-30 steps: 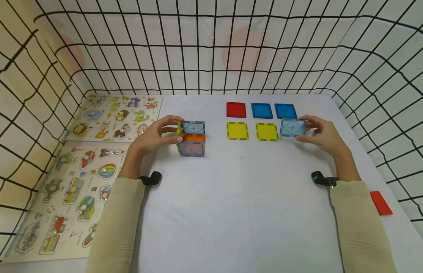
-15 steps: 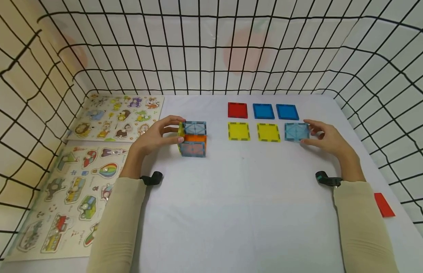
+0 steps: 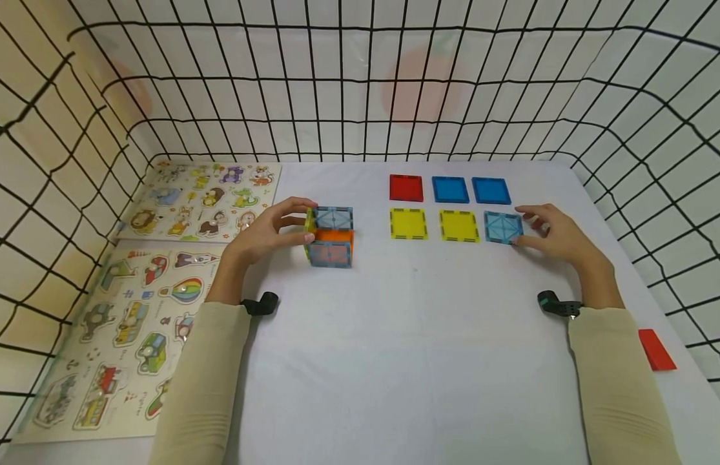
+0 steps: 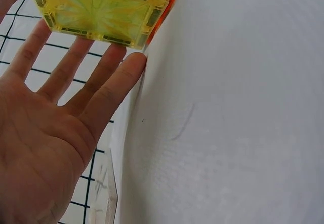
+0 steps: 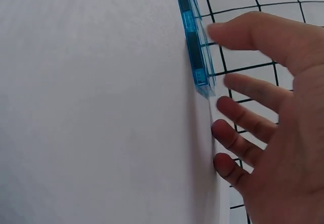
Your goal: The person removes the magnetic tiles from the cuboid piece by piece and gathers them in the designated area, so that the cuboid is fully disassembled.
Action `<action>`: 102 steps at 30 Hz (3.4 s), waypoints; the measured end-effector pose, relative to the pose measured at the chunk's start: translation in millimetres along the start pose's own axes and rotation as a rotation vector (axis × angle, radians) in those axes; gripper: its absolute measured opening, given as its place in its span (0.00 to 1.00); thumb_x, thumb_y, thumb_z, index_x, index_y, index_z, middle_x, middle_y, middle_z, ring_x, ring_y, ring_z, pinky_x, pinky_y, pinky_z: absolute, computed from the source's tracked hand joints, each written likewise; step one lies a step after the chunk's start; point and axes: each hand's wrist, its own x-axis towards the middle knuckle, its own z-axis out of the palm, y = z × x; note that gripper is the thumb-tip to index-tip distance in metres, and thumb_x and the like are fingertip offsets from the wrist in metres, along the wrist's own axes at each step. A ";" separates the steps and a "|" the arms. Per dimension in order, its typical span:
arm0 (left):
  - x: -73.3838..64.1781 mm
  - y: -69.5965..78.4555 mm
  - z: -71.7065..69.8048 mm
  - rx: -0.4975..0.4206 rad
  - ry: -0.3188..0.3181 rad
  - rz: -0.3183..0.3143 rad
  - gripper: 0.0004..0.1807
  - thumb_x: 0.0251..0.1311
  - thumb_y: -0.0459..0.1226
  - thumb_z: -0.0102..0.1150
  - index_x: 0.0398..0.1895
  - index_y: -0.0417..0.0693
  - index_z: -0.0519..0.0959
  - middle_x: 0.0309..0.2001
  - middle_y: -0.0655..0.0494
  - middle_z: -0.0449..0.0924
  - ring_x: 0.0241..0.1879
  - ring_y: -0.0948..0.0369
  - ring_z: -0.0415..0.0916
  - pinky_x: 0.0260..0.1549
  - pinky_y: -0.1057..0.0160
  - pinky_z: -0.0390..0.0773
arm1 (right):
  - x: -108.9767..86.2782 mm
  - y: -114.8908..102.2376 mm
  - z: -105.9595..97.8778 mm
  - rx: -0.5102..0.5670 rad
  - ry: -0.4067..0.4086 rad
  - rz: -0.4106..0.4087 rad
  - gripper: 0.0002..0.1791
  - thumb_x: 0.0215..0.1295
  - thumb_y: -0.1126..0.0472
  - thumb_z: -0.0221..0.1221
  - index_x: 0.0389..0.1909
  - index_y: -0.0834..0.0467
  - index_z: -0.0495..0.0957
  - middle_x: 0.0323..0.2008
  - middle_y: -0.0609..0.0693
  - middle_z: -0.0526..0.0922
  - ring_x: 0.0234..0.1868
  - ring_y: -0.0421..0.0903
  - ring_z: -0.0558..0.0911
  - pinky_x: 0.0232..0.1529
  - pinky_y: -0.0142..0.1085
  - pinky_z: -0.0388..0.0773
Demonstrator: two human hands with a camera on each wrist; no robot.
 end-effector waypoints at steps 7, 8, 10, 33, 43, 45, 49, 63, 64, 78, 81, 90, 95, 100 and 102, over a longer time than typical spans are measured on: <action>-0.1 -0.2 1.4 0.024 -0.010 0.014 0.29 0.66 0.37 0.67 0.70 0.50 0.73 0.73 0.56 0.69 0.72 0.44 0.66 0.75 0.33 0.54 | -3.2 -31.8 -3.4 0.125 0.117 -0.031 0.38 0.70 0.43 0.64 0.75 0.53 0.66 0.67 0.60 0.73 0.61 0.58 0.73 0.53 0.36 0.69; 0.2 0.1 1.7 0.027 -0.008 0.012 0.29 0.66 0.37 0.66 0.70 0.49 0.73 0.73 0.56 0.69 0.72 0.44 0.66 0.75 0.33 0.54 | -2.9 -39.6 -3.6 0.140 0.124 -0.048 0.37 0.70 0.44 0.64 0.75 0.53 0.67 0.67 0.60 0.73 0.61 0.57 0.73 0.53 0.33 0.69; 1.5 0.4 2.1 0.030 -0.005 0.009 0.29 0.66 0.38 0.66 0.70 0.50 0.73 0.74 0.56 0.69 0.72 0.44 0.66 0.75 0.34 0.54 | -0.8 -55.9 -2.2 0.167 0.133 -0.084 0.35 0.70 0.46 0.64 0.73 0.54 0.69 0.66 0.59 0.76 0.61 0.56 0.75 0.54 0.27 0.70; 2.5 -1.6 1.3 -0.001 -0.016 0.041 0.28 0.65 0.44 0.69 0.68 0.57 0.74 0.70 0.64 0.71 0.71 0.50 0.67 0.73 0.35 0.58 | 26.6 -204.5 72.5 0.456 -0.033 -0.369 0.25 0.67 0.57 0.68 0.65 0.53 0.77 0.58 0.58 0.82 0.57 0.51 0.83 0.63 0.53 0.80; 3.1 -1.7 2.7 -0.035 -0.025 0.049 0.27 0.66 0.41 0.67 0.67 0.54 0.74 0.70 0.60 0.70 0.73 0.47 0.64 0.73 0.35 0.57 | 30.6 -239.3 90.6 0.489 -0.125 -0.435 0.26 0.66 0.55 0.69 0.64 0.51 0.78 0.58 0.58 0.83 0.56 0.49 0.84 0.60 0.51 0.82; 3.2 -1.0 3.1 -0.038 -0.024 0.053 0.26 0.66 0.40 0.67 0.67 0.54 0.74 0.70 0.61 0.70 0.72 0.47 0.64 0.73 0.35 0.58 | 31.2 -243.3 93.6 0.493 -0.135 -0.452 0.26 0.66 0.55 0.69 0.64 0.51 0.78 0.58 0.59 0.83 0.55 0.50 0.84 0.59 0.51 0.83; 2.6 0.2 3.5 -0.036 -0.022 0.059 0.27 0.65 0.40 0.67 0.67 0.54 0.74 0.70 0.61 0.70 0.72 0.47 0.65 0.73 0.36 0.59 | 31.6 -249.8 99.1 0.493 -0.153 -0.494 0.26 0.67 0.56 0.69 0.65 0.54 0.77 0.58 0.60 0.83 0.56 0.54 0.84 0.58 0.52 0.83; 4.3 -1.4 4.0 -0.030 -0.017 0.051 0.27 0.65 0.40 0.68 0.67 0.53 0.74 0.71 0.59 0.69 0.72 0.46 0.65 0.72 0.34 0.60 | 30.2 -256.9 113.1 0.482 -0.202 -0.571 0.27 0.68 0.57 0.67 0.65 0.62 0.76 0.58 0.60 0.83 0.54 0.55 0.84 0.55 0.48 0.85; 4.6 -1.6 4.0 -0.029 -0.018 0.052 0.27 0.65 0.40 0.68 0.67 0.53 0.74 0.71 0.59 0.69 0.72 0.46 0.65 0.72 0.34 0.60 | 30.2 -257.3 114.1 0.484 -0.208 -0.574 0.27 0.68 0.57 0.67 0.65 0.62 0.76 0.58 0.60 0.83 0.55 0.56 0.84 0.55 0.48 0.85; 4.7 -2.9 3.3 -0.024 -0.025 0.066 0.26 0.66 0.40 0.67 0.66 0.52 0.74 0.70 0.57 0.70 0.72 0.46 0.65 0.73 0.35 0.60 | 23.7 -269.0 126.5 0.460 -0.238 -0.599 0.24 0.70 0.61 0.65 0.66 0.55 0.79 0.62 0.52 0.82 0.53 0.49 0.85 0.53 0.43 0.86; 4.4 -3.5 2.3 -0.018 -0.024 0.067 0.26 0.66 0.40 0.67 0.66 0.52 0.74 0.70 0.58 0.70 0.72 0.47 0.65 0.72 0.34 0.60 | 22.7 -272.3 128.2 0.437 -0.234 -0.596 0.22 0.71 0.61 0.64 0.65 0.53 0.80 0.61 0.53 0.83 0.52 0.49 0.85 0.53 0.42 0.86; 3.1 -2.9 2.5 -0.027 -0.030 0.059 0.27 0.67 0.40 0.66 0.67 0.49 0.72 0.71 0.56 0.69 0.74 0.46 0.63 0.72 0.33 0.58 | 24.3 -273.6 132.4 0.360 -0.182 -0.602 0.22 0.71 0.67 0.61 0.64 0.49 0.82 0.61 0.50 0.83 0.52 0.47 0.82 0.52 0.37 0.85; 1.6 -4.0 2.8 -0.038 -0.030 0.055 0.26 0.67 0.39 0.66 0.67 0.50 0.73 0.71 0.56 0.69 0.74 0.46 0.63 0.73 0.33 0.58 | 23.3 -273.0 133.8 0.343 -0.154 -0.595 0.22 0.72 0.67 0.60 0.63 0.48 0.82 0.61 0.50 0.84 0.52 0.46 0.83 0.50 0.36 0.86; 3.7 -4.3 3.1 -0.019 -0.031 0.061 0.25 0.67 0.40 0.66 0.66 0.52 0.73 0.71 0.59 0.68 0.73 0.46 0.64 0.73 0.34 0.59 | 20.4 -267.3 130.8 0.352 -0.103 -0.580 0.22 0.71 0.67 0.61 0.62 0.48 0.84 0.60 0.50 0.85 0.50 0.46 0.86 0.46 0.37 0.88; 4.4 -4.0 3.7 -0.017 -0.030 0.063 0.25 0.67 0.40 0.66 0.66 0.52 0.74 0.71 0.59 0.68 0.73 0.46 0.64 0.72 0.34 0.60 | 19.5 -263.3 129.6 0.366 -0.084 -0.572 0.21 0.71 0.67 0.62 0.61 0.48 0.84 0.60 0.49 0.85 0.51 0.46 0.87 0.45 0.37 0.88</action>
